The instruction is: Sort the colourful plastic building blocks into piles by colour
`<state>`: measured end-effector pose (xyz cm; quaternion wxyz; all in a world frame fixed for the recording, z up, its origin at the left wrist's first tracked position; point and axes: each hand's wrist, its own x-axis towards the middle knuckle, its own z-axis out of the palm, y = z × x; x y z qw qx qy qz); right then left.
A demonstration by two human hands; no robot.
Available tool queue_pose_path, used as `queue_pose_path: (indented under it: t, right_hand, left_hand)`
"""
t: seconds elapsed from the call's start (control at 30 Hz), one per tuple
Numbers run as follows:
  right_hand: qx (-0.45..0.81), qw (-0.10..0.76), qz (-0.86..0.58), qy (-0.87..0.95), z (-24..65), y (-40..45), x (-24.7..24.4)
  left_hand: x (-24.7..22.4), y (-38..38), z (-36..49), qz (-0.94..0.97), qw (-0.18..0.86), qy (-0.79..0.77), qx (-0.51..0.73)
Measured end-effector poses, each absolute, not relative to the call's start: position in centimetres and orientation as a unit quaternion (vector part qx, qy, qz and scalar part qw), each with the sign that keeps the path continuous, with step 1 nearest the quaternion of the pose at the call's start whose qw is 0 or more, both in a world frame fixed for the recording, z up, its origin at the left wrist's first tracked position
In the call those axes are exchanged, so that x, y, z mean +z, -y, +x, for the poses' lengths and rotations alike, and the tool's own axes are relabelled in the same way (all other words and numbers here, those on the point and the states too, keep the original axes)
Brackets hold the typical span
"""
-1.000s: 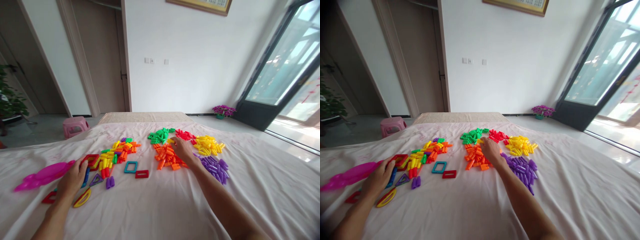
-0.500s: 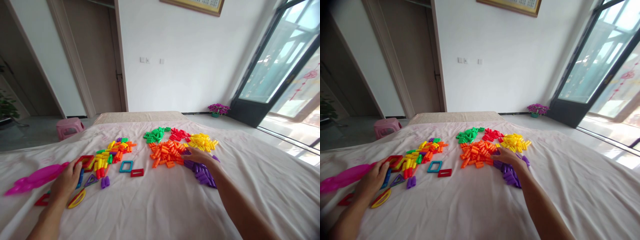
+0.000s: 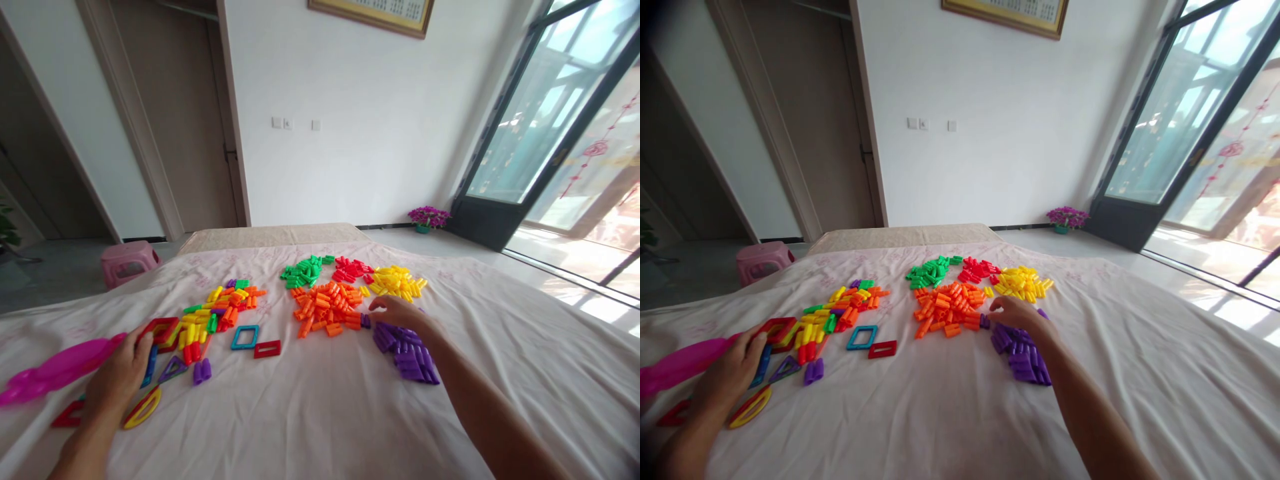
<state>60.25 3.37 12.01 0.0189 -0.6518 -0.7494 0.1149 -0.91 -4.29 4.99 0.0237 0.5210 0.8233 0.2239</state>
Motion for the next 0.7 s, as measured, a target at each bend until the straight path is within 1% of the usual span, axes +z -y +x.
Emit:
queue_pose_path:
  t: [0.07,0.13,0.23,0.4,0.57,0.7]
  right_hand:
    - [0.070,0.052,-0.661,0.745,60.1,-4.9,12.0]
    - [0.022,0.065,-0.649,0.758,59.6,-6.5,11.8]
    - [0.000,0.039,-0.629,0.777,58.8,-8.4,11.3]
    - [-0.003,-0.009,-0.661,0.751,60.1,-9.6,10.9]
    - [-0.016,-0.028,-0.704,0.709,62.2,-10.5,11.7]
    - [-0.033,-0.020,-0.730,0.682,62.0,-12.1,11.9]
  left_hand:
    - [5.1,4.3,-0.9,0.509,0.042,-0.829,0.228]
    - [5.2,4.3,-0.8,0.500,0.052,-0.831,0.237]
    - [5.4,4.3,-0.6,0.500,0.047,-0.828,0.249]
    - [5.0,4.1,-0.8,0.493,0.043,-0.836,0.237]
    - [4.4,3.7,-1.4,0.485,0.051,-0.845,0.220]
    - [4.0,3.7,-1.7,0.484,0.063,-0.844,0.221]
